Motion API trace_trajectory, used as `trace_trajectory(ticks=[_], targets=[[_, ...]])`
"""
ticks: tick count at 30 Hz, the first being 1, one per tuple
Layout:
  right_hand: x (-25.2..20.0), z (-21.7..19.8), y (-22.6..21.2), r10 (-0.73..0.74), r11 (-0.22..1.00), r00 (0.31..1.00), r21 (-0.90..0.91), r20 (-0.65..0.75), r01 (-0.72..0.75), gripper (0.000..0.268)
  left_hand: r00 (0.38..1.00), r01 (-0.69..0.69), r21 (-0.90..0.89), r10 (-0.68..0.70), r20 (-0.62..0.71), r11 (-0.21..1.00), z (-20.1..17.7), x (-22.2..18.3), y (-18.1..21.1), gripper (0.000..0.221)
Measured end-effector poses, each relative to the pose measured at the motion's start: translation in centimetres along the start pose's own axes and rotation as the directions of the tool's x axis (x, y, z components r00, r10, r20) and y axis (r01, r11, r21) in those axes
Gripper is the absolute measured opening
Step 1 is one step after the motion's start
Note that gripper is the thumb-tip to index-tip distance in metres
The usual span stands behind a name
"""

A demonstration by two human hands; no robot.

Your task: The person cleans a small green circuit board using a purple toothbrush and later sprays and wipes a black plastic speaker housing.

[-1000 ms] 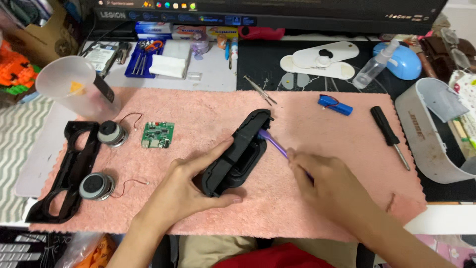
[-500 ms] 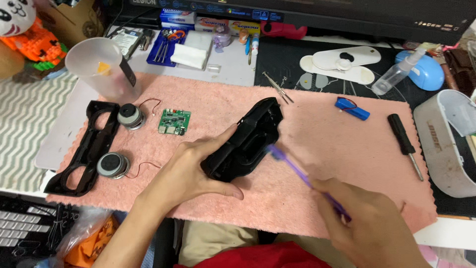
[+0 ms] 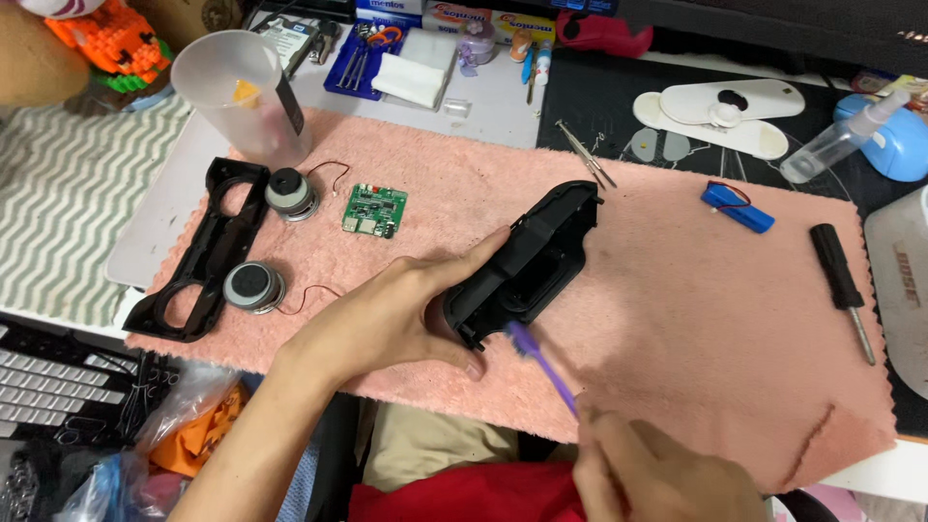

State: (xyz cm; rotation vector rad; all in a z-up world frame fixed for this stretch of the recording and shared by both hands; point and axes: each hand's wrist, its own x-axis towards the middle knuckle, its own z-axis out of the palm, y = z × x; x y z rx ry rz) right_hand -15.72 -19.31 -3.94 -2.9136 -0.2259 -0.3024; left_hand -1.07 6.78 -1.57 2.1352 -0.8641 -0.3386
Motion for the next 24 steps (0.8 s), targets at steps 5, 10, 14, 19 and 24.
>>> trace_trajectory(ticks=[5, 10, 14, 19, 24], targets=[[3.1, 1.5, -0.4, -0.33, 0.93, 0.943, 0.184, 0.04, 0.318, 0.008, 0.985, -0.172, -0.089, 0.171, -0.018, 0.981, -0.2, 0.2, 0.2, 0.111], [3.4, 1.8, -1.3, -0.286, 0.875, 0.958, 0.413, 0.02, 0.253, 0.01, 0.995, -0.102, -0.058, 0.101, -0.018, 0.993, -0.3, 0.0, -1.1, 0.114], [2.5, 1.9, -0.6, -0.272, 0.904, 0.949, 0.379, 0.158, 0.197, 0.008, 0.999, -0.053, -0.058, 0.053, -0.002, 0.997, -0.5, 0.0, -0.5, 0.111], [2.8, 1.2, 1.1, -0.31, 0.948, 0.948, 0.101, 0.077, 0.302, 0.011, 1.0, -0.013, -0.043, 0.013, 0.002, 0.999, -0.4, 0.0, -0.4, 0.111], [3.2, 0.8, -0.3, -0.355, 0.916, 0.919, 0.262, 0.172, 0.305, 0.019, 0.997, -0.074, -0.057, 0.073, -0.026, 0.996, -0.1, -0.1, -0.9, 0.11]])
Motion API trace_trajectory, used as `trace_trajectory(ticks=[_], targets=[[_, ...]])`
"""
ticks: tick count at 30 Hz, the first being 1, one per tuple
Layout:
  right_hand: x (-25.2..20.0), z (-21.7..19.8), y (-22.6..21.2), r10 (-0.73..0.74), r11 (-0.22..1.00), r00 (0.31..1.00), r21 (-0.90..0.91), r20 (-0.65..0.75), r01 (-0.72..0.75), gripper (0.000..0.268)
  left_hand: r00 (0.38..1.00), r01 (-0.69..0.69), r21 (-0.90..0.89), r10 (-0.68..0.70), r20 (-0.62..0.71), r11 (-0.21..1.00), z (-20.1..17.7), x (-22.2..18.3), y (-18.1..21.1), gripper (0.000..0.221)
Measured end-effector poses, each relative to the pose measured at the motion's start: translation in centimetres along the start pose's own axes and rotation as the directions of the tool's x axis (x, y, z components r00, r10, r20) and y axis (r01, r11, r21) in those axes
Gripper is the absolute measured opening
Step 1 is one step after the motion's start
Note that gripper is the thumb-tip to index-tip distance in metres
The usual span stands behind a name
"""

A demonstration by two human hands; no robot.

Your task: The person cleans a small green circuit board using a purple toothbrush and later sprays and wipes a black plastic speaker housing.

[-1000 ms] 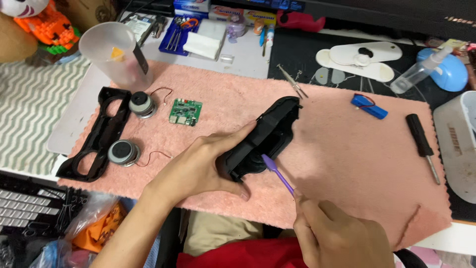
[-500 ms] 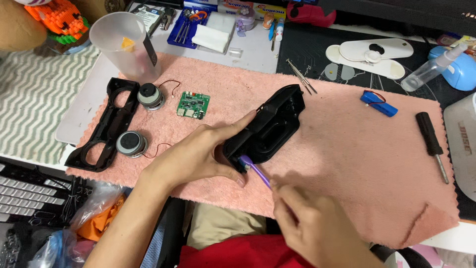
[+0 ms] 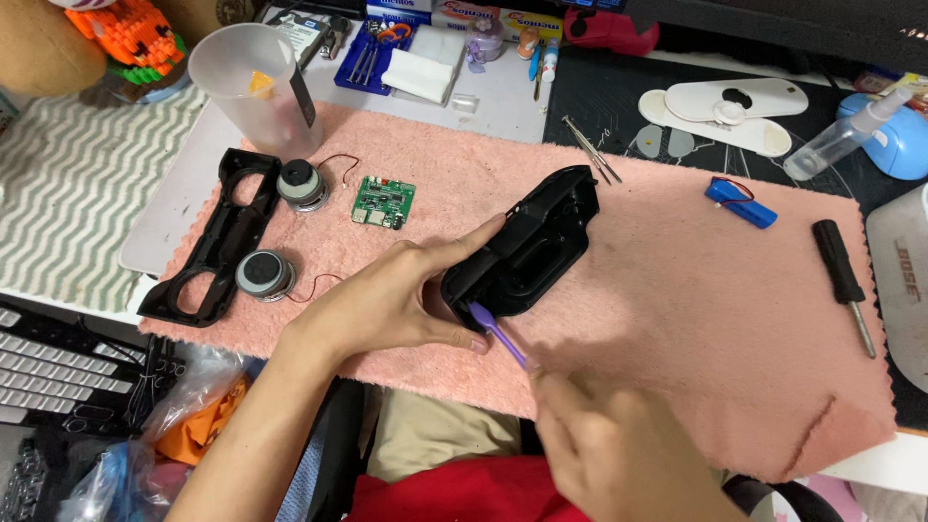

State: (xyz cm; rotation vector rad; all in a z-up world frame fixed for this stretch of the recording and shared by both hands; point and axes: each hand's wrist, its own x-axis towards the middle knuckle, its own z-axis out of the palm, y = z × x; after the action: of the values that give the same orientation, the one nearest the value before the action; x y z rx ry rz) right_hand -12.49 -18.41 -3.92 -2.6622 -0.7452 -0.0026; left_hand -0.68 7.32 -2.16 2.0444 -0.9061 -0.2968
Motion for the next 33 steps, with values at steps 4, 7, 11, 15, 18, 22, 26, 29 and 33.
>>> trace_trajectory(ticks=[4, 7, 11, 15, 18, 22, 26, 29, 33], targets=[[-0.8, -0.1, 0.9, 0.06, 0.992, 0.998, 0.106, 0.013, -0.061, 0.022, 0.999, -0.039, -0.061, 0.04, 0.012, 0.997, -0.3, -0.1, -0.2, 0.107], [-2.1, -2.9, 2.0, 0.297, 0.952, 0.954, 0.069, 0.046, -0.299, 0.02, 1.0, -0.029, -0.083, 0.029, 0.005, 0.996, -0.2, 0.1, -0.5, 0.108], [-2.1, -6.6, 1.9, 0.737, 0.675, 0.674, 0.117, -0.059, -0.728, 0.02, 0.997, 0.014, -0.217, -0.031, -0.077, 0.976, -0.2, 0.0, -1.2, 0.105], [-3.4, -4.7, 7.7, 0.555, 0.779, 0.77, -0.129, -0.314, -0.614, 0.026, 0.989, 0.064, -0.485, -0.121, -0.087, 0.872, -0.2, -0.4, -1.2, 0.097], [-3.4, -3.0, 10.2, 0.537, 0.803, 0.78, -0.088, -0.321, -0.589, 0.02, 0.99, 0.029, -0.53, -0.097, -0.1, 0.847, -0.2, -0.4, -1.3, 0.093], [-3.3, -2.0, 11.8, 0.297, 0.903, 0.863, -0.174, -0.408, -0.393, 0.019, 0.997, -0.043, -0.484, 0.005, -0.08, 0.874, -0.2, -0.3, -0.2, 0.089], [-0.2, -5.8, 5.4, 0.001, 0.98, 0.821, -0.163, -0.571, -0.114, 0.009, 0.999, -0.012, -0.464, -0.01, -0.045, 0.886, 0.3, 0.0, 1.0, 0.094], [1.5, -6.1, 3.4, -0.066, 0.997, 0.889, -0.063, -0.452, 0.042, 0.014, 0.998, -0.063, -0.445, 0.052, -0.036, 0.893, 1.0, 0.4, 0.8, 0.095], [5.1, -5.1, 1.3, -0.216, 0.974, 0.934, 0.001, -0.283, 0.225, 0.018, 0.999, 0.036, -0.452, -0.03, 0.02, 0.891, 1.5, 0.6, 1.5, 0.097]])
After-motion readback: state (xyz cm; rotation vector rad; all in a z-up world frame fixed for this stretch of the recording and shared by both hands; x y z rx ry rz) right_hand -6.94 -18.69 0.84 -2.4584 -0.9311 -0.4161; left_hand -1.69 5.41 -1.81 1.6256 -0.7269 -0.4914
